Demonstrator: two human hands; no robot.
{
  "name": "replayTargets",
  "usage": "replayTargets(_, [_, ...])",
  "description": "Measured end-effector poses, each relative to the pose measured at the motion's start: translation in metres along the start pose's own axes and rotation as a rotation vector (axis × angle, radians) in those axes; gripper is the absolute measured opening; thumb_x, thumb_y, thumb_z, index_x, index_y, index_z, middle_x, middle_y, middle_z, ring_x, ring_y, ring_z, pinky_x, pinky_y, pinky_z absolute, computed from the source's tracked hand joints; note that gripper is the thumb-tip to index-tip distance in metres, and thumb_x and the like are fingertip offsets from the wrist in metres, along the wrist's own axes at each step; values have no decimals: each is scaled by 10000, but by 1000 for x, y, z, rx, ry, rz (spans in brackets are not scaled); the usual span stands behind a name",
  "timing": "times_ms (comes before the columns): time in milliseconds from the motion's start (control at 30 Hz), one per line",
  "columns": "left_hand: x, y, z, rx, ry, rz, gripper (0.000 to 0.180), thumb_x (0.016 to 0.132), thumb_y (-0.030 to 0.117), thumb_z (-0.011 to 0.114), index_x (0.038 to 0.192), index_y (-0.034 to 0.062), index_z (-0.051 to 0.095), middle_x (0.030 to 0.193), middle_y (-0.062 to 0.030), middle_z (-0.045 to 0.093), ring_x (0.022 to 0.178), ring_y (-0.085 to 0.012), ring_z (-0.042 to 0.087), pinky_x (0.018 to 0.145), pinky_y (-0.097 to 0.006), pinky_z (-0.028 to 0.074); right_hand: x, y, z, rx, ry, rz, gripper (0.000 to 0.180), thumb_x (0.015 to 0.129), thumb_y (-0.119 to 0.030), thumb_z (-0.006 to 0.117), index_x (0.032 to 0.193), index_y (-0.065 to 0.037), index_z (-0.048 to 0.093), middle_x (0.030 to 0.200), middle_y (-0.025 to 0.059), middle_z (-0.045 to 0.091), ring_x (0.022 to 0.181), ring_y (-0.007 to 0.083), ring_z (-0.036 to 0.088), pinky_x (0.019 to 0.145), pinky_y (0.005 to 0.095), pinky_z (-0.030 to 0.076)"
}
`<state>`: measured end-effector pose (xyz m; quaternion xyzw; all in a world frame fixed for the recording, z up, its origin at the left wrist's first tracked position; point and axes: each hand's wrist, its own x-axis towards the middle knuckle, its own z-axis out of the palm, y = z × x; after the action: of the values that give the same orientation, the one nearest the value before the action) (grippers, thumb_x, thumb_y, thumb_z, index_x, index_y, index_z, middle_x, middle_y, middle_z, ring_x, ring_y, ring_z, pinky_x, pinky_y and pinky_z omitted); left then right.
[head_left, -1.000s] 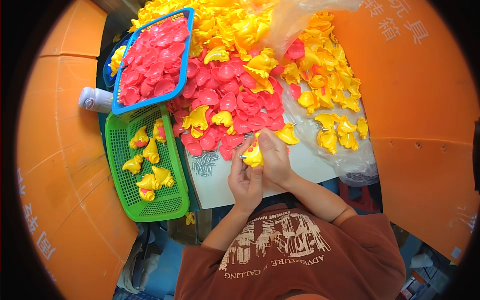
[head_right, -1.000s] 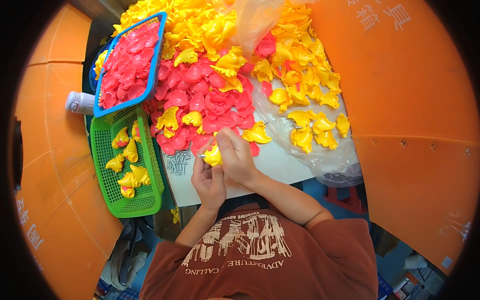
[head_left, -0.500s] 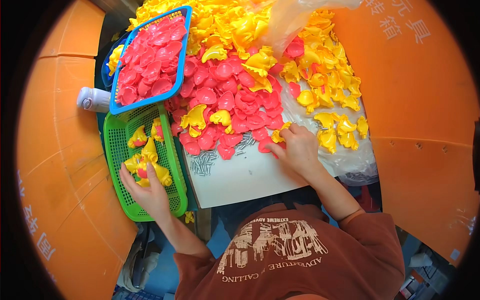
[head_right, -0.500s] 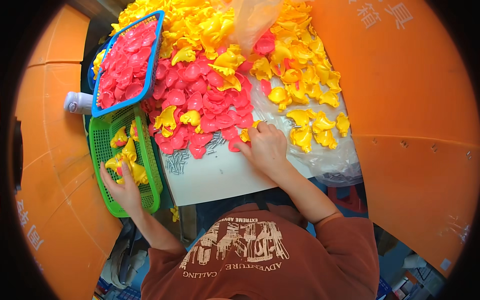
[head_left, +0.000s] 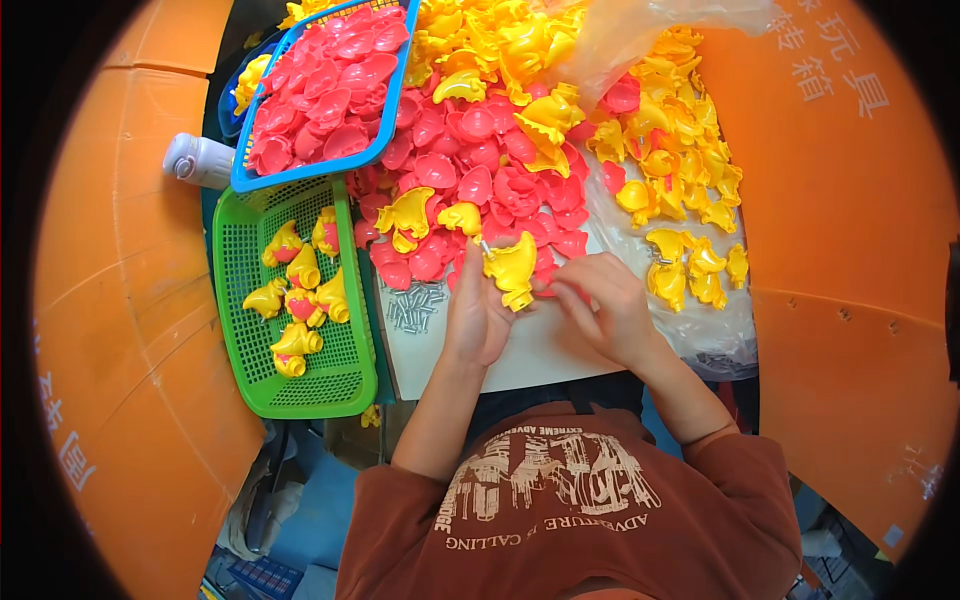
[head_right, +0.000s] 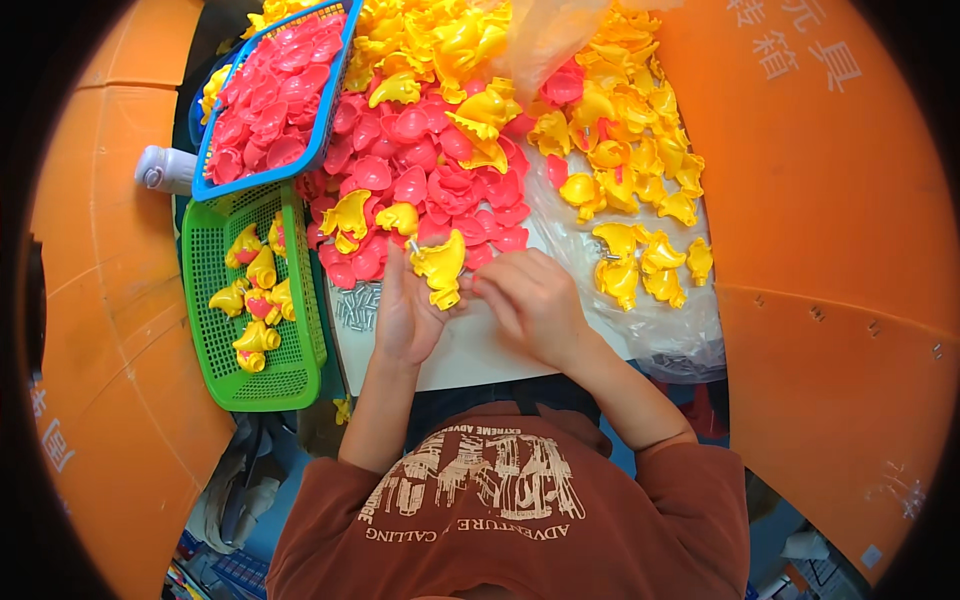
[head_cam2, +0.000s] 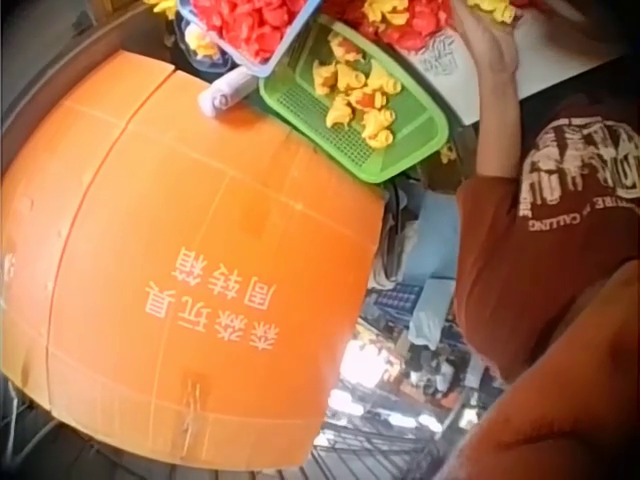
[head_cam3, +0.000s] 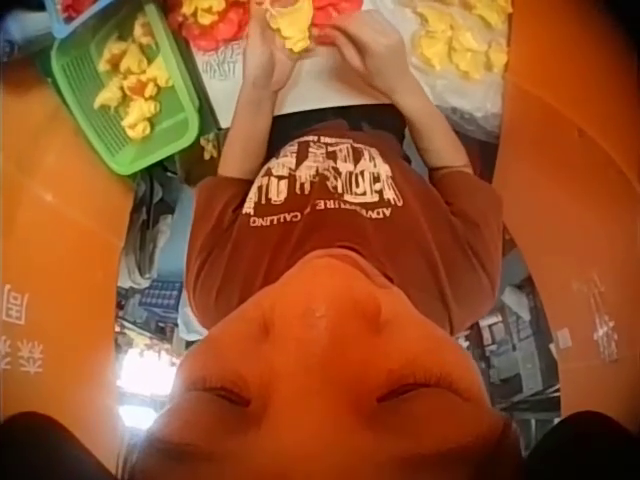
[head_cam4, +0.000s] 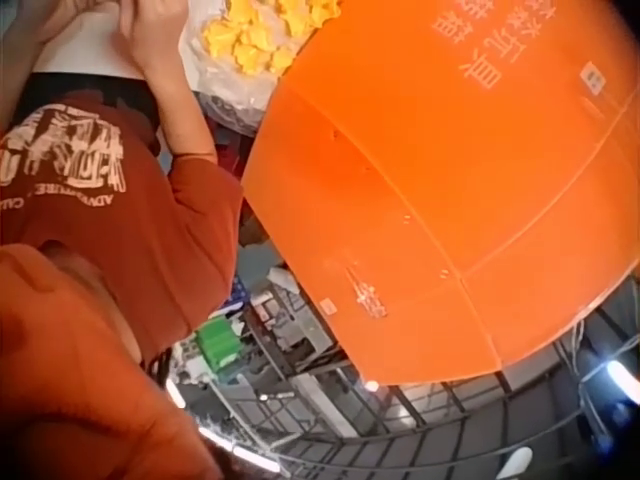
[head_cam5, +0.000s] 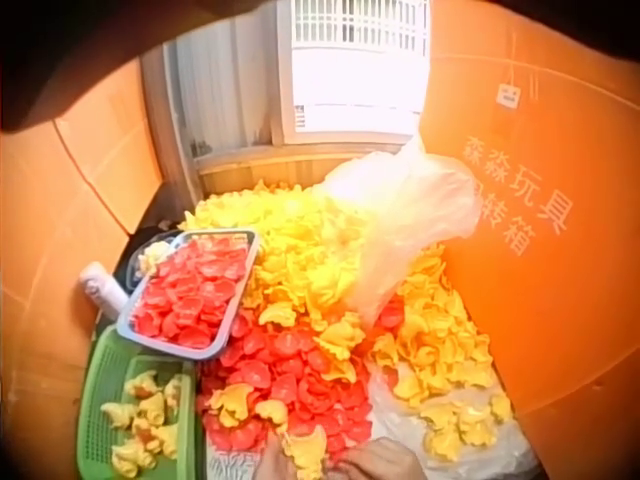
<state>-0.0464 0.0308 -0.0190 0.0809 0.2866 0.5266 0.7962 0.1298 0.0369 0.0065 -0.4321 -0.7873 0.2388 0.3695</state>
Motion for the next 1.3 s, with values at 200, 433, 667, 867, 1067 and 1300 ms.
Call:
replayTargets(200, [-9, 15, -5, 159, 197, 169, 292, 927, 265, 522, 1139, 71, 471, 970, -91, 602, 724, -200, 629, 578, -279, 509, -2, 6, 13, -373, -177, -23, 239, 651, -133, 723, 857, -69, 622, 922, 96, 588, 818, 253, 562, 708, 371, 455])
replayTargets(433, [-12, 14, -7, 231, 250, 207, 272, 893, 174, 582, 1115, 62, 470, 933, -84, 598, 673, -176, 609, 542, -262, 487, -6, 28, 14, -292, -153, -62, 196, 670, -143, 726, 818, -51, 637, 912, 86, 579, 861, 250, 557, 720, 358, 446])
replayTargets(667, [-10, -1, 4, 224, 230, 94, 242, 898, 197, 577, 1093, 91, 481, 884, -40, 588, 695, -157, 611, 536, -259, 483, 3, 20, -6, 691, -223, 438, 108, 757, 38, 659, 865, 25, 653, 904, 75, 613, 771, 113, 590, 630, 250, 473])
replayTargets(867, [1, -19, 26, 67, 294, 165, 219, 901, 171, 577, 1071, 89, 465, 863, -22, 574, 658, -106, 564, 519, -237, 447, 6, -10, 5, 459, -96, 136, 92, 749, 3, 679, 832, 11, 639, 894, 80, 595, 786, 141, 592, 661, 252, 478])
replayTargets(1067, [9, -33, 11, 301, 217, 341, 276, 870, 90, 610, 1083, 79, 436, 857, -35, 556, 647, -98, 546, 496, -226, 432, 9, 5, 17, 774, -106, 594, 102, 815, -48, 656, 856, 26, 600, 893, 47, 590, 774, 91, 581, 621, 212, 459])
replayTargets(1300, [13, -24, 20, 347, 304, 352, 274, 867, 39, 592, 1093, 64, 439, 897, -60, 578, 701, -117, 587, 548, -225, 498, 10, 12, 17, 1064, 79, 604, 129, 809, 0, 643, 923, -3, 583, 898, 62, 628, 790, 85, 592, 686, 203, 479])
